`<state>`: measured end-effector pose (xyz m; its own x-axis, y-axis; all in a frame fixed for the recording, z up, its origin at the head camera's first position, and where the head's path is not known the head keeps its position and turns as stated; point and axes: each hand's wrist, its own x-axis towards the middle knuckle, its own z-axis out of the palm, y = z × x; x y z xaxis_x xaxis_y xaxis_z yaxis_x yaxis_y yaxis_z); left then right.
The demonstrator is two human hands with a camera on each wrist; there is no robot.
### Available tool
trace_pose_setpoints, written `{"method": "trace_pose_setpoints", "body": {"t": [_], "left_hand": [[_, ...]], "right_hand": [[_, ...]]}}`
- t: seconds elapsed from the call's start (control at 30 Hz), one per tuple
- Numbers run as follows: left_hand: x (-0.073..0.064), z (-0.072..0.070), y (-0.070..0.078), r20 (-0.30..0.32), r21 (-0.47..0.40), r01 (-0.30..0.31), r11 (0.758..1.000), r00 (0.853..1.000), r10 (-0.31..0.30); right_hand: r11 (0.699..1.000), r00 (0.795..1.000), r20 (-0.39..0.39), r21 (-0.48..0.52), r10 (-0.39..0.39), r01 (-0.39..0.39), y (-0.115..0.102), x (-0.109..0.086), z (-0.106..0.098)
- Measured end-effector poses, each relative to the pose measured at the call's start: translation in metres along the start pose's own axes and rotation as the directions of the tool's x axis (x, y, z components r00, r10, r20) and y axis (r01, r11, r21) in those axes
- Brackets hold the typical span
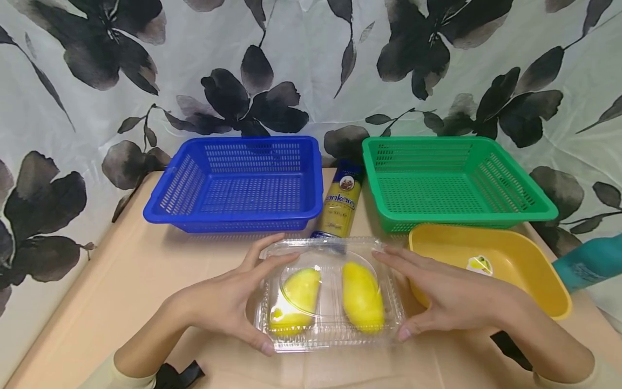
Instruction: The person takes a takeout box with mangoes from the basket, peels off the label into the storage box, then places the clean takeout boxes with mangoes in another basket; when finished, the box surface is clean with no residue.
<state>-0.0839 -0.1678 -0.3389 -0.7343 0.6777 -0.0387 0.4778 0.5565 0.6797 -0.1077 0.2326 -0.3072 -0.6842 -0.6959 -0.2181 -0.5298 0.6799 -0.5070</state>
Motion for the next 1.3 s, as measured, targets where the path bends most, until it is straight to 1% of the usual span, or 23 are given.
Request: {"method": "trace_pose_setpoints", "body": {"t": [0.17, 0.33, 0.57, 0.63, 0.7, 0.83, 0.9, 0.97, 1.13, 1.2, 1.3], "left_hand": [[-0.005, -0.006, 0.006, -0.047, 0.017, -0.014, 1.0, 0.999, 0.014], [-0.005, -0.011, 0.012, -0.082, 0.032, -0.03, 0.999, 0.996, 0.033], [0.004, -0.023, 0.025, -0.139, 0.052, -0.041, 0.998, 0.989, 0.048], [0.008, -0.028, 0.028, -0.159, 0.07, -0.046, 0.996, 0.986, 0.057], [0.013, -0.031, 0.029, -0.182, 0.087, -0.067, 0.994, 0.98, 0.082], [0.025, -0.034, 0.028, -0.23, 0.119, -0.118, 0.986, 0.963, 0.143], [0.032, -0.034, 0.026, -0.251, 0.123, -0.145, 0.982, 0.953, 0.172], [0.04, -0.034, 0.026, -0.274, 0.124, -0.166, 0.978, 0.942, 0.194], [0.057, -0.032, 0.029, -0.323, 0.126, -0.183, 0.975, 0.922, 0.215], [0.064, -0.032, 0.032, -0.335, 0.128, -0.186, 0.974, 0.916, 0.219], [0.076, -0.033, 0.035, -0.345, 0.134, -0.207, 0.969, 0.907, 0.241]], "right_hand": [[0.999, 0.999, -0.02, 0.016, -0.038, 0.038, -0.005, -0.003, -0.007], [1.0, 0.999, -0.046, 0.004, -0.021, 0.022, -0.012, -0.008, -0.019], [0.997, 0.985, -0.162, -0.055, -0.064, 0.056, -0.014, -0.017, -0.037], [0.997, 0.982, -0.177, -0.061, -0.059, 0.049, -0.013, -0.018, -0.04], [0.998, 0.982, -0.183, -0.048, -0.056, 0.048, -0.012, -0.019, -0.042], [0.999, 0.979, -0.199, -0.003, -0.053, 0.053, -0.007, -0.02, -0.048], [0.998, 0.974, -0.215, 0.001, -0.068, 0.069, -0.004, -0.022, -0.051], [0.996, 0.966, -0.244, -0.003, -0.091, 0.093, -0.001, -0.024, -0.055], [0.987, 0.935, -0.319, -0.015, -0.159, 0.162, 0.01, -0.025, -0.061], [0.985, 0.924, -0.343, -0.017, -0.168, 0.173, 0.015, -0.025, -0.061], [0.984, 0.912, -0.373, -0.014, -0.169, 0.177, 0.022, -0.026, -0.063]]}}
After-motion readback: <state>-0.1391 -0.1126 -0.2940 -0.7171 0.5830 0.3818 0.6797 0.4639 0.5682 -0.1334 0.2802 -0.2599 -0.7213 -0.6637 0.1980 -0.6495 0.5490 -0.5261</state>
